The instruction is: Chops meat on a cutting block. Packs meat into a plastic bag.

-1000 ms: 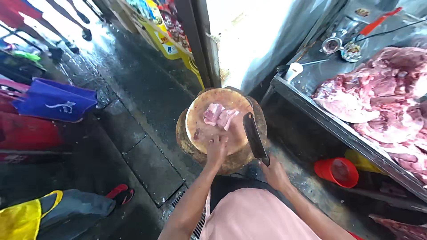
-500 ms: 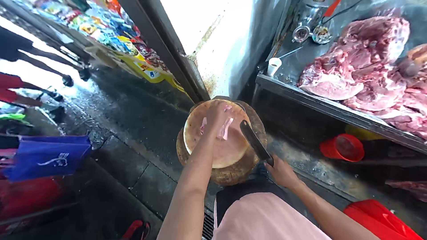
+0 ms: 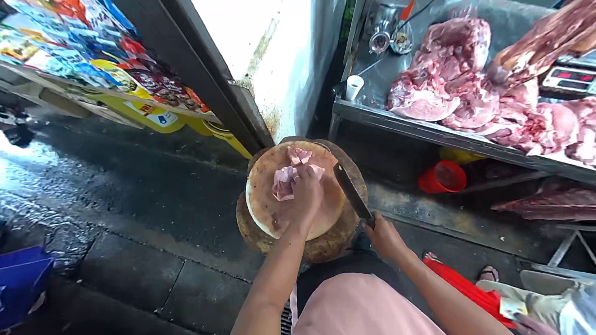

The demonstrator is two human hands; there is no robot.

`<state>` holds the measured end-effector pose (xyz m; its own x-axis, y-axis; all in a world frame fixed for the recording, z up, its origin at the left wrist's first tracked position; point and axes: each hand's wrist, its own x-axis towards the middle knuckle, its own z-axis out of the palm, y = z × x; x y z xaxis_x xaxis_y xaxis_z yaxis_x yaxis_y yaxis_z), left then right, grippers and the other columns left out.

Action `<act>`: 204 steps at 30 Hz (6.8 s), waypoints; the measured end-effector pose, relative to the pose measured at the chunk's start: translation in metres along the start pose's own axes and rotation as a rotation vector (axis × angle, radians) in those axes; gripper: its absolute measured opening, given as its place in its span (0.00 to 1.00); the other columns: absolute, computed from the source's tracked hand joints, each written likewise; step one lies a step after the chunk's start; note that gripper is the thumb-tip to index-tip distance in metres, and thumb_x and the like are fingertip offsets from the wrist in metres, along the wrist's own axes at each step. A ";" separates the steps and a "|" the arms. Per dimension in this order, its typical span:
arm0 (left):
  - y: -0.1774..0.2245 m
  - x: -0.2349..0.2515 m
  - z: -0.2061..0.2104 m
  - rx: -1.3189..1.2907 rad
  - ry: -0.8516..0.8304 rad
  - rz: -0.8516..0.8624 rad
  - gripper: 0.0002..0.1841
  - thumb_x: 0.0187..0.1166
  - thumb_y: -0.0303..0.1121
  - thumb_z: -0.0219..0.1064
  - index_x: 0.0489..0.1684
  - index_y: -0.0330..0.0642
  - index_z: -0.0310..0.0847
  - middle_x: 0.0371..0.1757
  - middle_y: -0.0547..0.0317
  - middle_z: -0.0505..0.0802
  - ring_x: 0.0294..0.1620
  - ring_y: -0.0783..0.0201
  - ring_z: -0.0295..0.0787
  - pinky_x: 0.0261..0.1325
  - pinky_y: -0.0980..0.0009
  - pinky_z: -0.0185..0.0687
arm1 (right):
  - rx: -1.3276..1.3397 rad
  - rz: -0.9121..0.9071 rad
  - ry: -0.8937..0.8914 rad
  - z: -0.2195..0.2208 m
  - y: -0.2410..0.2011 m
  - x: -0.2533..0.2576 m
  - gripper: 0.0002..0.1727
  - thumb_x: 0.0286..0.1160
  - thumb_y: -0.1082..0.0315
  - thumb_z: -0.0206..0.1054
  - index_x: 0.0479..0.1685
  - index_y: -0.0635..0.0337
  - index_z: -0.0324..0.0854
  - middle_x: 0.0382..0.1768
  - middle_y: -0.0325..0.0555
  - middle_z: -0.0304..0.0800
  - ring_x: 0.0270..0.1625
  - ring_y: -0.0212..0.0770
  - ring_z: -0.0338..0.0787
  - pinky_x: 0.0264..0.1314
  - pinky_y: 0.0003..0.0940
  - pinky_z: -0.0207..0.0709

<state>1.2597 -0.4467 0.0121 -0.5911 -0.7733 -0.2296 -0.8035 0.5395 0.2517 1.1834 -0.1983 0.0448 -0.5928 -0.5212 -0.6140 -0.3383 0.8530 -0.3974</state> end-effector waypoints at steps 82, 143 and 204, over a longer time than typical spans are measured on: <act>-0.004 -0.105 0.057 -0.990 0.318 -0.467 0.28 0.73 0.39 0.79 0.70 0.41 0.74 0.45 0.53 0.90 0.40 0.62 0.90 0.47 0.61 0.91 | -0.435 -0.343 -0.207 -0.041 -0.030 -0.020 0.24 0.87 0.43 0.57 0.68 0.49 0.73 0.33 0.45 0.89 0.39 0.49 0.93 0.43 0.53 0.87; -0.021 -0.094 0.035 -0.920 -0.008 -0.567 0.36 0.64 0.34 0.80 0.77 0.46 0.70 0.56 0.47 0.92 0.57 0.49 0.91 0.59 0.42 0.87 | -0.587 -0.299 -0.254 0.007 -0.097 0.024 0.23 0.90 0.51 0.52 0.73 0.57 0.69 0.50 0.57 0.91 0.54 0.60 0.94 0.53 0.60 0.88; -0.055 -0.194 0.082 -0.530 0.464 -0.184 0.10 0.77 0.38 0.72 0.46 0.42 0.91 0.61 0.47 0.90 0.60 0.56 0.89 0.62 0.60 0.88 | -0.219 -0.649 -0.049 -0.021 -0.093 -0.050 0.23 0.84 0.48 0.60 0.63 0.56 0.79 0.28 0.42 0.89 0.28 0.43 0.90 0.32 0.46 0.87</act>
<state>1.4127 -0.2984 -0.0345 -0.2643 -0.9610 0.0809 -0.6749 0.2443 0.6963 1.2292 -0.2509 0.1265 -0.1885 -0.9248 -0.3305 -0.7568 0.3513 -0.5512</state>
